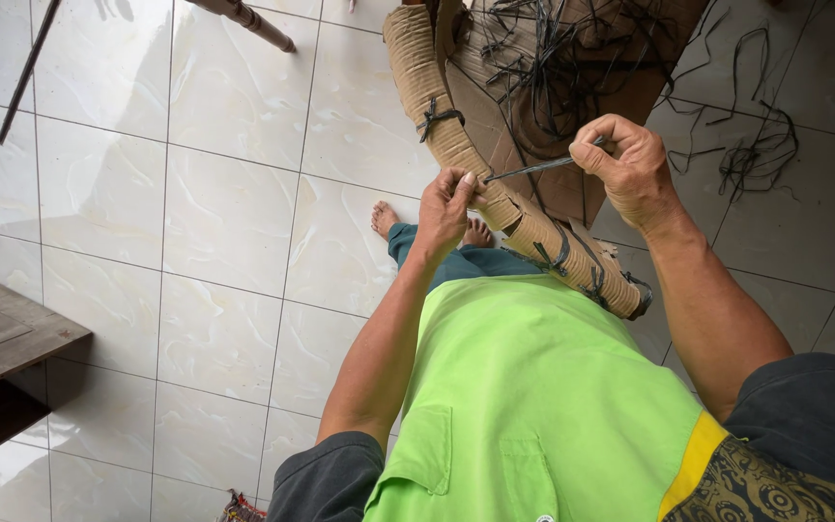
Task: Wrapping a wooden chair frame with cardboard and securing it with plastic ties
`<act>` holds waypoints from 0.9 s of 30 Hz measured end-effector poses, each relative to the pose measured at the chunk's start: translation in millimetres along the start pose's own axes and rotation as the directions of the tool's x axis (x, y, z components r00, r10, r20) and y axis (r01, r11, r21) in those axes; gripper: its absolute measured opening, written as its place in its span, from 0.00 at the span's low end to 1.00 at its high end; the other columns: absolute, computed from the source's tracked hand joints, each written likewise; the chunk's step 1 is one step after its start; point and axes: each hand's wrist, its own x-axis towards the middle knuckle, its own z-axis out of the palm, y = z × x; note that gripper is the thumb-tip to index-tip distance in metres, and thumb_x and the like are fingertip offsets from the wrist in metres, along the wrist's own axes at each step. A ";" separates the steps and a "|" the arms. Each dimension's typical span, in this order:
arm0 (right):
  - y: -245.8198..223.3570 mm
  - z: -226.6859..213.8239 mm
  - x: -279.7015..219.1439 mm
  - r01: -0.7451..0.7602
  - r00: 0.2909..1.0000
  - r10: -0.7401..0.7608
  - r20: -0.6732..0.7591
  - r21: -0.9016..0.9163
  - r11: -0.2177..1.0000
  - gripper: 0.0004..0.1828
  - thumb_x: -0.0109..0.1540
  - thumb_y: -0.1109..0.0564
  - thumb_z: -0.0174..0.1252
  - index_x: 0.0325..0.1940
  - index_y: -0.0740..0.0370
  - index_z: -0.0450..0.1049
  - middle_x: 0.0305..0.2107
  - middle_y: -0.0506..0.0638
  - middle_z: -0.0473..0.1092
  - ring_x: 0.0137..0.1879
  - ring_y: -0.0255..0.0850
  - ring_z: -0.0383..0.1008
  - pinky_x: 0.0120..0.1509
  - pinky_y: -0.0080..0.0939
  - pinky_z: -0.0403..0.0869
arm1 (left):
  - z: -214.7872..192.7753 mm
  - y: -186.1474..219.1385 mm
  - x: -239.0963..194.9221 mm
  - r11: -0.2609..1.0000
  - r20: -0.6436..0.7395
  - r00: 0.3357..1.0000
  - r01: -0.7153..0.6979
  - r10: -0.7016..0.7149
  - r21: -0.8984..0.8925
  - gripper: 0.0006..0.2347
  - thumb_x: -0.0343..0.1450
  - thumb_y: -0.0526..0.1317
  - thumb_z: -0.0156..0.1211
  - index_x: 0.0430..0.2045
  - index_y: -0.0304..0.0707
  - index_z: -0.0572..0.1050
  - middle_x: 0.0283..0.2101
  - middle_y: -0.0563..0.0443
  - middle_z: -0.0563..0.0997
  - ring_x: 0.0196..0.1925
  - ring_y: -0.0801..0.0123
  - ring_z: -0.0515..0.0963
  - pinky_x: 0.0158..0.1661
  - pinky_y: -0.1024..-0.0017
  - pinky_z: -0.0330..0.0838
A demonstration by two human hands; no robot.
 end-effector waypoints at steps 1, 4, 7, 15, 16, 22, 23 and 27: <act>-8.9 5.7 0.3 0.002 1.000 -0.002 -0.003 0.000 1.000 0.08 0.70 0.60 0.67 0.40 0.63 0.75 0.38 0.55 0.75 0.37 0.32 0.72 0.42 0.31 0.72 | 0.8 2.0 -0.6 1.000 0.003 1.000 -0.002 0.002 0.001 0.09 0.80 0.40 0.53 0.36 0.36 0.78 0.30 0.46 0.84 0.34 0.71 0.85 0.41 0.74 0.79; -28.7 19.0 -3.5 -0.013 1.000 0.012 0.006 0.091 0.996 0.09 0.72 0.57 0.62 0.40 0.61 0.71 0.43 0.56 0.78 0.40 0.29 0.75 0.43 0.26 0.75 | 6.4 4.9 -6.3 0.993 -0.029 0.999 -0.029 0.032 0.110 0.09 0.79 0.40 0.54 0.35 0.35 0.77 0.30 0.47 0.82 0.35 0.71 0.80 0.42 0.70 0.77; -34.4 28.7 -6.0 -0.100 0.995 0.093 0.041 0.236 0.966 0.12 0.75 0.54 0.54 0.43 0.62 0.63 0.40 0.60 0.78 0.40 0.36 0.81 0.40 0.28 0.80 | 12.7 15.3 -11.1 0.963 -0.074 0.995 -0.047 0.069 0.264 0.09 0.79 0.42 0.54 0.34 0.39 0.78 0.27 0.46 0.81 0.34 0.68 0.81 0.41 0.67 0.75; -44.4 123.8 -38.6 0.356 0.919 -0.285 0.274 -0.262 0.897 0.11 0.63 0.55 0.67 0.31 0.53 0.70 0.17 0.54 0.71 0.24 0.53 0.76 0.25 0.49 0.71 | 8.4 -16.9 0.9 0.949 -0.067 0.988 -0.114 0.139 0.294 0.07 0.78 0.43 0.55 0.36 0.41 0.76 0.28 0.42 0.79 0.35 0.62 0.78 0.42 0.59 0.74; -56.2 124.4 -36.7 0.359 0.919 -0.289 0.269 -0.264 0.895 0.11 0.63 0.55 0.67 0.31 0.53 0.70 0.17 0.54 0.71 0.24 0.53 0.76 0.25 0.49 0.71 | 9.1 -11.6 -0.4 0.948 -0.061 0.988 -0.120 0.144 0.295 0.07 0.78 0.43 0.55 0.36 0.41 0.76 0.28 0.42 0.79 0.35 0.62 0.78 0.42 0.59 0.74; -71.6 82.4 -12.5 0.125 0.992 -0.124 -0.032 0.045 0.991 0.11 0.73 0.61 0.57 0.36 0.63 0.69 0.19 0.51 0.72 0.22 0.32 0.69 0.25 0.30 0.70 | 19.3 14.6 -10.2 0.922 -0.066 0.988 -0.106 0.140 0.373 0.09 0.78 0.43 0.52 0.34 0.39 0.75 0.28 0.41 0.80 0.32 0.48 0.80 0.38 0.55 0.73; -64.2 71.7 -12.4 0.079 0.995 -0.075 -0.062 0.065 0.995 0.11 0.73 0.59 0.57 0.38 0.65 0.67 0.23 0.55 0.74 0.26 0.35 0.74 0.28 0.31 0.74 | 19.0 12.1 -10.0 0.906 -0.073 0.986 -0.108 0.150 0.409 0.08 0.78 0.42 0.54 0.34 0.41 0.76 0.28 0.41 0.81 0.34 0.47 0.81 0.38 0.55 0.74; -46.3 50.9 -14.8 0.027 0.993 -0.013 -0.121 0.111 0.993 0.13 0.75 0.56 0.54 0.42 0.67 0.65 0.28 0.59 0.76 0.33 0.38 0.79 0.33 0.31 0.78 | 21.7 13.9 -4.4 0.928 -0.131 0.982 -0.080 0.136 0.364 0.07 0.78 0.42 0.56 0.35 0.43 0.80 0.29 0.48 0.84 0.34 0.61 0.84 0.39 0.62 0.76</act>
